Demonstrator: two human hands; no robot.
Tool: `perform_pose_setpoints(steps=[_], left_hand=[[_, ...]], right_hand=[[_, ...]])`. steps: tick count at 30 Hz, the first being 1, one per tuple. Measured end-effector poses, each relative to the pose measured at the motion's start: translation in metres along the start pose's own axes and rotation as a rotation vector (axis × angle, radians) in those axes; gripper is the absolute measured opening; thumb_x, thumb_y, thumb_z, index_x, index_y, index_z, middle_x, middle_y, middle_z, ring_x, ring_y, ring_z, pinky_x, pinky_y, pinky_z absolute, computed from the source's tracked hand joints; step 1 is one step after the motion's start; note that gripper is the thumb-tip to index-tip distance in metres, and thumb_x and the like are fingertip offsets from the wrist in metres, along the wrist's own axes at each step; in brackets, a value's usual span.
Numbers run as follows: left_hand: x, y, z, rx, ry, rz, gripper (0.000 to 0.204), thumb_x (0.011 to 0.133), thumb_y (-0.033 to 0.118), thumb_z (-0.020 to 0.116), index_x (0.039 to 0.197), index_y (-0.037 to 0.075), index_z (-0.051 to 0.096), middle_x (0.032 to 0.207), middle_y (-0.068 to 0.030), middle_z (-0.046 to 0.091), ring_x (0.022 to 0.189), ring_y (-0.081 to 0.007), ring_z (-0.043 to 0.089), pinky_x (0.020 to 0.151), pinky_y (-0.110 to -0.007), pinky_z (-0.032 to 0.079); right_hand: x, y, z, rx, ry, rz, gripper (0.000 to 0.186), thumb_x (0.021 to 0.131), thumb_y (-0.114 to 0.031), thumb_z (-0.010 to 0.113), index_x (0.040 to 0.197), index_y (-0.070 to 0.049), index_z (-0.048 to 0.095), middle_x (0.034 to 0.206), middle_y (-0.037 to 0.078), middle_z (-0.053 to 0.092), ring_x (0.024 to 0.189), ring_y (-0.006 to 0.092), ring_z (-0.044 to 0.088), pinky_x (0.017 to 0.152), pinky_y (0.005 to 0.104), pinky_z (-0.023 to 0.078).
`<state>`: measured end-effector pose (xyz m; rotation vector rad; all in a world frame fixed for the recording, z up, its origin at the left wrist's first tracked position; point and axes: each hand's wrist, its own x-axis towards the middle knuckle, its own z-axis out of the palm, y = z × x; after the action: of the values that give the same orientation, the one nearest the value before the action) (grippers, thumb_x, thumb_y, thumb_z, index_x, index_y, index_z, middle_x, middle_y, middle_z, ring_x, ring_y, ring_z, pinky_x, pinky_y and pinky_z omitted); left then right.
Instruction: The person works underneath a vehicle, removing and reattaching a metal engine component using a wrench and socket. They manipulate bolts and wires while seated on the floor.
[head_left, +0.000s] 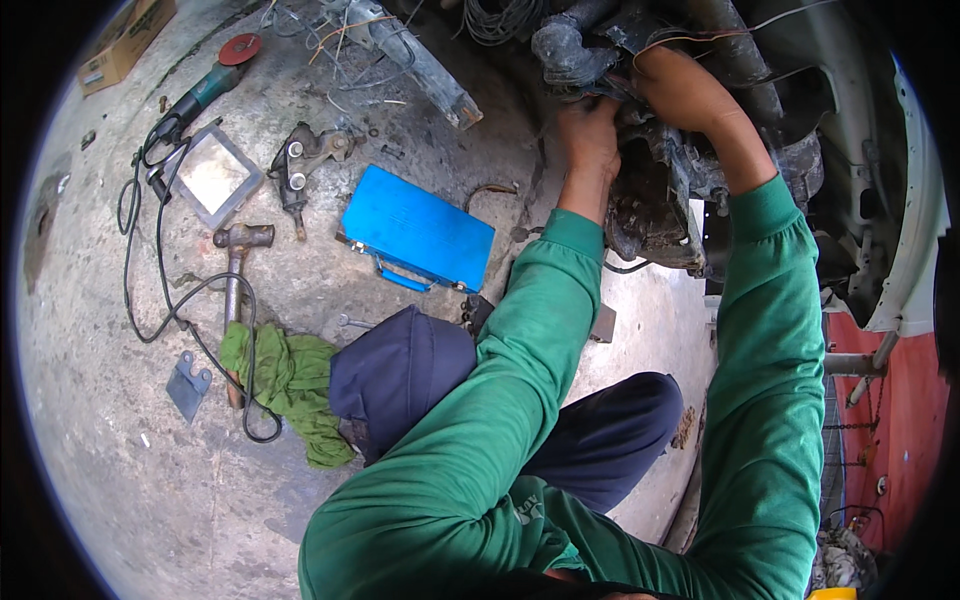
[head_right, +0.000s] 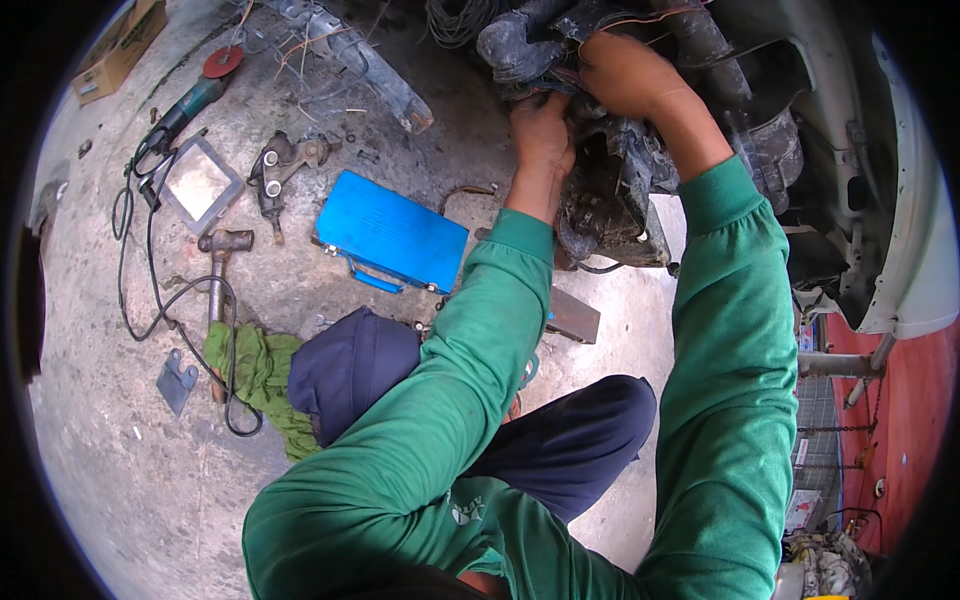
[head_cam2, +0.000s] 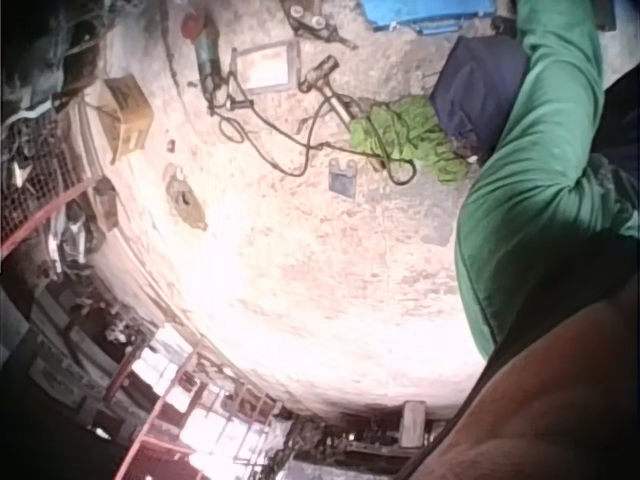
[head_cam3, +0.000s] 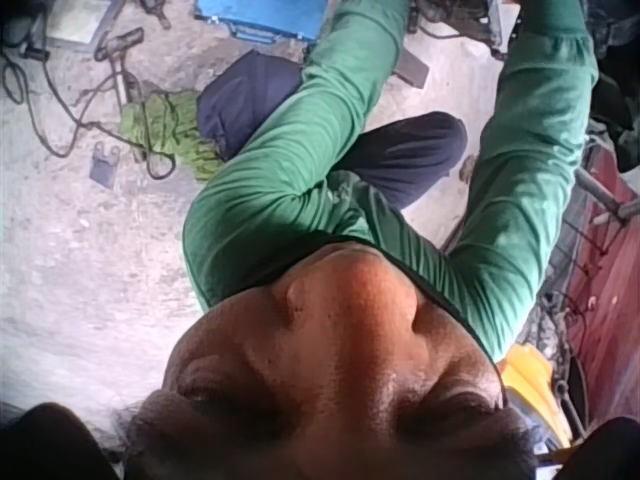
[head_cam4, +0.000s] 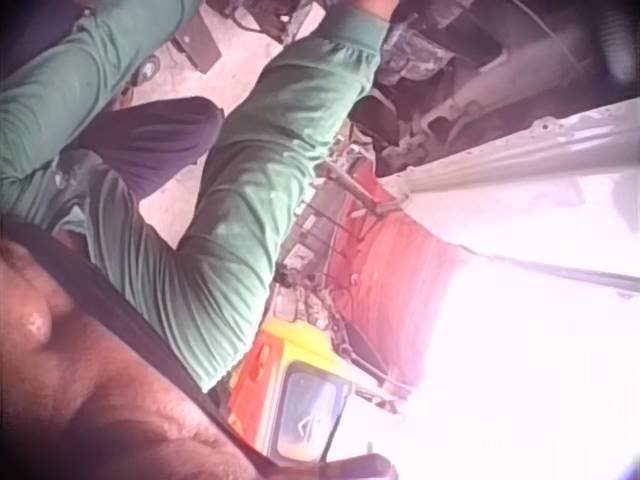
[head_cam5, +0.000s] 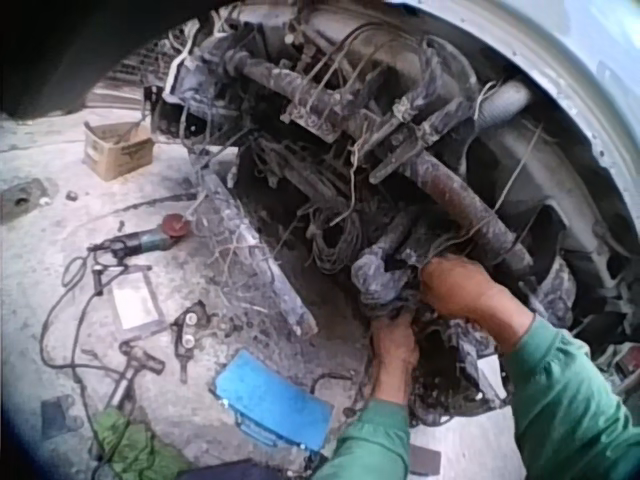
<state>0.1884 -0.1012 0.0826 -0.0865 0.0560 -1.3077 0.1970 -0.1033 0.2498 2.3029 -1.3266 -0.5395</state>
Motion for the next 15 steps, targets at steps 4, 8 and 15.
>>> perform_pose_setpoints(steps=[4,8,15], left_hand=[[-0.007,-0.005,0.006,-0.067,0.085,0.002,0.018,0.089,-0.001,0.066,0.107,0.001,0.07,0.104,-0.0033,0.071,0.089,-0.0136,0.065,0.077,-0.03,0.052],[-0.002,-0.007,0.004,-0.091,0.063,0.007,0.018,0.09,0.001,0.064,0.107,0.001,0.069,0.103,-0.0038,0.07,0.086,-0.0141,0.065,0.076,-0.029,0.051],[-0.005,-0.007,0.0,-0.188,0.025,-0.199,0.021,0.093,0.006,0.06,0.113,0.001,0.065,0.104,-0.0091,0.07,0.093,-0.0202,0.067,0.082,-0.033,0.055]], right_hand=[[-0.023,0.01,0.011,0.143,0.032,-0.119,0.025,0.094,-0.024,0.061,0.096,0.0,0.066,0.098,0.023,0.07,0.094,0.0424,0.067,0.081,0.0535,0.053],[-0.044,-0.023,0.02,-0.125,0.177,0.026,0.023,0.094,-0.026,0.063,0.107,-0.007,0.063,0.092,0.017,0.072,0.09,0.0382,0.071,0.076,0.0496,0.056],[-0.043,-0.019,0.028,-0.41,0.216,-0.013,0.017,0.094,-0.019,0.056,0.106,-0.009,0.06,0.083,0.012,0.074,0.077,0.0301,0.074,0.063,0.0437,0.058]])
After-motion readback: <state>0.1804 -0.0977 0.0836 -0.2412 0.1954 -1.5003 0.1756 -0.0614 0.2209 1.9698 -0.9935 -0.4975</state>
